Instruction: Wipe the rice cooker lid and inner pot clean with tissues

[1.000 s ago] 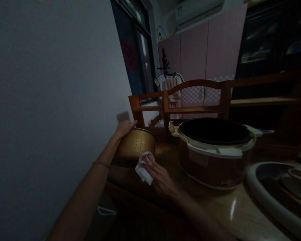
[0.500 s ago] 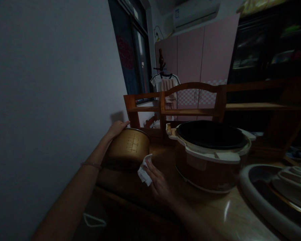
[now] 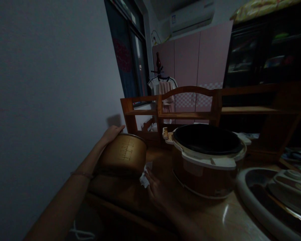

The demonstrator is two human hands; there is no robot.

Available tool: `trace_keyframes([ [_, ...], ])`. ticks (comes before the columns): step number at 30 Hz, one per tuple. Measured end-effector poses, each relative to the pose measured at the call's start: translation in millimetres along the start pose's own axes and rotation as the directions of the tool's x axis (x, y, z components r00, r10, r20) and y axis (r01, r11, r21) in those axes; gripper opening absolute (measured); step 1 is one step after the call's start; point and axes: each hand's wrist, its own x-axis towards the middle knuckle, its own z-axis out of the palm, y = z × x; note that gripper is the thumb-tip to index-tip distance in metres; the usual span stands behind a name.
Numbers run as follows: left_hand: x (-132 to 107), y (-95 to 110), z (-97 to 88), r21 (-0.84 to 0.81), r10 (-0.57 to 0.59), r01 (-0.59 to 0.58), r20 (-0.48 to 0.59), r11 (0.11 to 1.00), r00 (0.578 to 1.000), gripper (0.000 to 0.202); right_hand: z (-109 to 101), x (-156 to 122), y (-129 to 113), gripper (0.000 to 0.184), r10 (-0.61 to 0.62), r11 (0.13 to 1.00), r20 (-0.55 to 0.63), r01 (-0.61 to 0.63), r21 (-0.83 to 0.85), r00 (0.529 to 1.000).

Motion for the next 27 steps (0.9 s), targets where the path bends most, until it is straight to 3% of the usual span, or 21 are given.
trace_keyframes([
  [5, -3, -1, -0.1, -0.070, 0.056, -0.053, 0.035, 0.996, 0.998, 0.055, -1, 0, -3, 0.061, 0.091, 0.993, 0.057, -0.095, 0.065, 0.994],
  [9, -7, -2, 0.4, -0.093, 0.078, -0.073, 0.045, 0.993, 0.996, 0.059, -7, 2, -4, 0.069, 0.096, 0.994, -0.085, -0.092, 0.054, 0.992],
  [11, -10, -3, -0.5, -0.093, 0.095, -0.090, 0.049, 0.992, 0.994, 0.059, -15, 3, -7, 0.072, 0.044, 0.998, -0.188, -0.036, 0.045, 0.981],
  [14, -16, -2, -2.8, -0.074, 0.116, -0.113, 0.050, 0.991, 0.992, 0.059, -25, 3, -11, 0.069, -0.170, 0.984, -0.258, 0.176, -0.001, 0.951],
  [17, -22, 1, -4.3, -0.046, 0.136, -0.134, 0.051, 0.990, 0.989, 0.060, -25, 2, -14, 0.064, -0.377, 0.926, -0.178, 0.366, -0.093, 0.909],
  [19, -26, 4, -4.8, -0.028, 0.147, -0.146, 0.056, 0.989, 0.988, 0.061, -22, 2, -16, 0.062, -0.446, 0.890, -0.075, 0.433, -0.140, 0.892],
  [22, -29, 8, -7.1, 0.000, 0.161, -0.162, 0.060, 0.987, 0.985, 0.064, -18, 3, -19, 0.062, -0.467, 0.870, 0.010, 0.462, -0.170, 0.884],
  [27, -34, 12, -22.1, 0.091, 0.207, -0.214, 0.076, 0.973, 0.975, 0.065, -16, 5, -19, 0.064, -0.437, 0.885, 0.024, 0.435, -0.164, 0.899],
])
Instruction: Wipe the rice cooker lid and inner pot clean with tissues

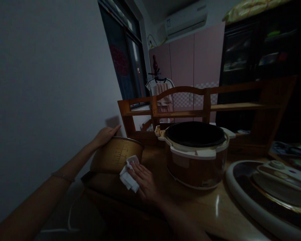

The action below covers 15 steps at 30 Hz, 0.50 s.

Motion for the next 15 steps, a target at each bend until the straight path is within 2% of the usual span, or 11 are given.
trace_keyframes([
  [1, -2, 2, -4.0, 0.062, 0.014, -0.013, -0.008, 0.998, 1.000, 0.064, 1, 0, 0, 0.065, 0.000, 1.000, -0.003, 0.000, 0.004, 1.000],
  [3, -8, 11, -9.8, 0.298, 0.047, -0.032, -0.044, 0.954, 0.998, 0.065, 4, 0, 1, 0.067, 0.000, 1.000, -0.012, 0.000, 0.011, 1.000],
  [5, -18, 27, -10.0, 0.466, 0.020, 0.041, -0.125, 0.884, 0.992, 0.071, 7, 0, 1, 0.067, 0.003, 1.000, -0.019, -0.003, 0.017, 1.000],
  [7, -29, 48, -3.1, 0.515, 0.013, 0.075, -0.165, 0.854, 0.986, 0.072, 10, -1, 0, 0.067, 0.003, 1.000, -0.015, -0.003, 0.018, 1.000],
  [9, -39, 71, 9.1, 0.505, 0.028, 0.052, -0.150, 0.861, 0.988, 0.070, 10, -1, -2, 0.068, -0.003, 1.000, -0.012, 0.004, 0.016, 1.000],
  [11, -46, 90, 22.0, 0.516, 0.029, 0.019, -0.085, 0.856, 0.996, 0.072, 8, -2, -3, 0.069, -0.015, 1.000, 0.001, 0.015, 0.013, 1.000],
  [15, -47, 108, 36.8, 0.598, -0.003, 0.031, -0.048, 0.801, 0.999, 0.076, -1, -3, -4, 0.069, -0.015, 1.000, 0.027, 0.015, 0.015, 1.000],
])
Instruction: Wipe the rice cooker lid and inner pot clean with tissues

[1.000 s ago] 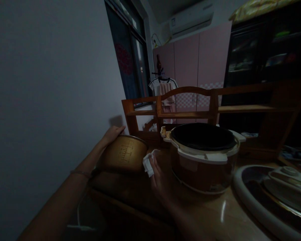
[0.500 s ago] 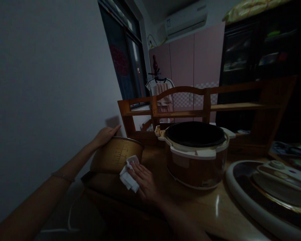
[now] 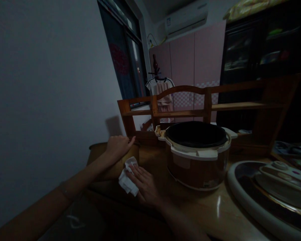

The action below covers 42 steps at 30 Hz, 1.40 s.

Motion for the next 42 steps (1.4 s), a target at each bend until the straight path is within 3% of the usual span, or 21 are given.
trace_keyframes([
  [3, 6, -4, 3.8, 0.020, -0.019, 0.019, -0.014, 1.000, 1.000, 0.077, -4, 0, 5, 0.069, 0.079, 0.997, -0.097, -0.079, 0.009, 0.992],
  [7, 12, -30, 13.7, -0.003, -0.026, 0.026, -0.032, 1.000, 0.999, 0.074, -3, 3, 15, 0.069, 0.151, 0.988, -0.295, -0.152, 0.021, 0.943],
  [11, 9, -63, 20.5, -0.149, -0.043, 0.035, -0.047, 0.988, 0.998, 0.068, 0, 5, 19, 0.069, 0.159, 0.987, -0.357, -0.157, 0.036, 0.920],
  [15, 3, -76, 16.6, -0.368, -0.039, 0.008, -0.077, 0.930, 0.996, 0.064, -5, 3, 14, 0.069, 0.313, 0.950, -0.367, -0.285, 0.128, 0.876],
  [19, -1, -70, 13.1, -0.482, 0.023, -0.088, -0.139, 0.872, 0.990, 0.062, -16, 0, 7, 0.073, 0.388, 0.922, -0.352, -0.362, 0.139, 0.852],
  [28, -5, -55, 31.1, -0.507, 0.136, -0.287, -0.314, 0.812, 0.940, 0.060, -27, 2, 2, 0.071, 0.359, 0.933, -0.383, -0.321, 0.162, 0.851],
  [34, 9, -38, 15.7, -0.339, 0.368, -0.420, -0.209, 0.842, 0.906, 0.060, -31, 0, 3, 0.061, 0.327, 0.945, -0.455, -0.294, 0.145, 0.828],
  [42, 8, -23, -6.2, -0.505, 0.297, -0.284, -0.057, 0.815, 0.953, 0.069, -33, -1, 4, 0.060, 0.325, 0.946, -0.470, -0.289, 0.150, 0.821],
])
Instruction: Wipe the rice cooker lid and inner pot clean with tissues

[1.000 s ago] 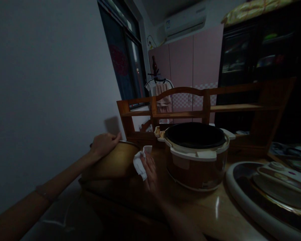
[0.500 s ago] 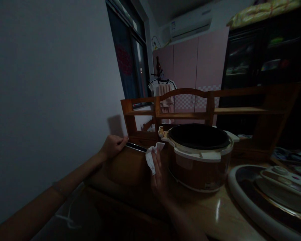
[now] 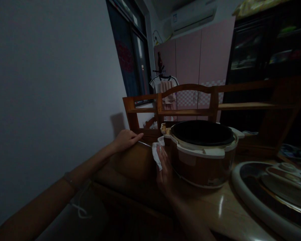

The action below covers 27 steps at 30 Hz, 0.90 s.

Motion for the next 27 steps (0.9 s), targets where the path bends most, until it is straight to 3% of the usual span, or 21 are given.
trace_keyframes([
  [8, 12, -21, -7.8, -0.292, -0.179, 0.188, 0.059, 0.938, 0.982, 0.060, 10, -5, 9, 0.067, -0.052, 0.999, 0.094, 0.052, -0.006, 0.994],
  [18, 32, -47, 6.0, -0.188, -0.286, 0.283, 0.013, 0.940, 0.958, 0.050, 16, -5, 7, 0.069, -0.018, 0.999, 0.203, 0.011, 0.037, 0.979],
  [27, 57, -50, 17.8, -0.106, -0.207, 0.201, -0.055, 0.974, 0.977, 0.047, 11, -7, 8, 0.067, -0.110, 0.993, 0.266, 0.118, -0.014, 0.958],
])
